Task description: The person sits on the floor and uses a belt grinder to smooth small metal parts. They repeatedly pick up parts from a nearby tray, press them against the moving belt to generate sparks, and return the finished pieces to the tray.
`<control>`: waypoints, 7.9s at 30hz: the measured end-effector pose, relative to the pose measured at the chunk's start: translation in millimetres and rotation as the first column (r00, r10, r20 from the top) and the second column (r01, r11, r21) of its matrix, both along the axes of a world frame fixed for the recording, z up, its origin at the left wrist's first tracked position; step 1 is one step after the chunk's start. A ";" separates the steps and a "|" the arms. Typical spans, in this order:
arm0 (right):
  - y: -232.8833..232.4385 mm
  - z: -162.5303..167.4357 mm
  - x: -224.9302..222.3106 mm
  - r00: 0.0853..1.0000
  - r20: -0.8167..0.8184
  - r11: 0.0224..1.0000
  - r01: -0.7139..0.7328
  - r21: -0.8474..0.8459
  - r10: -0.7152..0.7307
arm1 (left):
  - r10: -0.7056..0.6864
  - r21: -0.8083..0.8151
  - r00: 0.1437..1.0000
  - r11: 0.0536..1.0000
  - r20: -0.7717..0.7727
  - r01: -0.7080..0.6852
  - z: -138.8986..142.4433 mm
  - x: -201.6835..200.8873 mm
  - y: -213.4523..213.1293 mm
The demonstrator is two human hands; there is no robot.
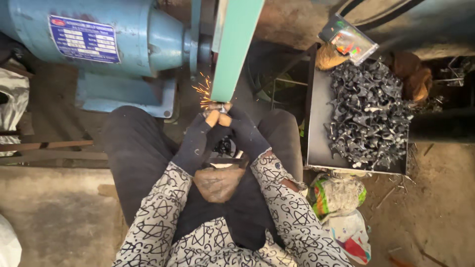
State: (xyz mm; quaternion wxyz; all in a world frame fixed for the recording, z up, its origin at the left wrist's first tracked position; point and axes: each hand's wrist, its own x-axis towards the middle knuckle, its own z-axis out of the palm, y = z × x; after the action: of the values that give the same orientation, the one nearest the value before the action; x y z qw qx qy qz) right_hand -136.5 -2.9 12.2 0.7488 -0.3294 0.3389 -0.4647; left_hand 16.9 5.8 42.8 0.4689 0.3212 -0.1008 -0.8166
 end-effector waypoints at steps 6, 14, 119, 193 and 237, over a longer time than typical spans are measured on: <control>2.0 4.1 -4.1 0.998 -0.059 0.997 0.013 0.080 -0.008 | 0.021 -0.093 0.999 0.995 0.025 -0.019 -7.2 6.3 1.0; 31.9 17.8 7.0 0.593 -0.782 0.945 -0.103 -0.310 -0.192 | -0.029 -0.215 0.649 0.931 0.760 0.294 -13.8 11.4 4.3; 11.6 -4.5 59.8 0.740 -0.478 0.876 0.454 -0.163 -0.473 | 0.190 -0.291 0.563 0.952 0.804 0.095 -8.3 5.3 -18.8; 6.4 5.2 4.2 0.980 -0.183 0.997 0.075 0.003 -0.073 | 0.058 0.023 0.997 0.998 0.049 -0.060 -10.1 -1.8 -2.6; 8.8 5.0 21.5 0.846 -0.357 0.910 0.414 -0.029 -0.396 | 0.285 -0.417 0.562 0.901 0.776 0.118 -43.1 -2.3 -16.6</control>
State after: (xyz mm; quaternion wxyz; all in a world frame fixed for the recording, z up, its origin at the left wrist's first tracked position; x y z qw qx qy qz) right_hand -115.0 5.9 17.3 0.5681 -0.3102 0.5415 -0.5364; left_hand 14.6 -10.7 -0.4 0.4643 0.5585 -0.4657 -0.5056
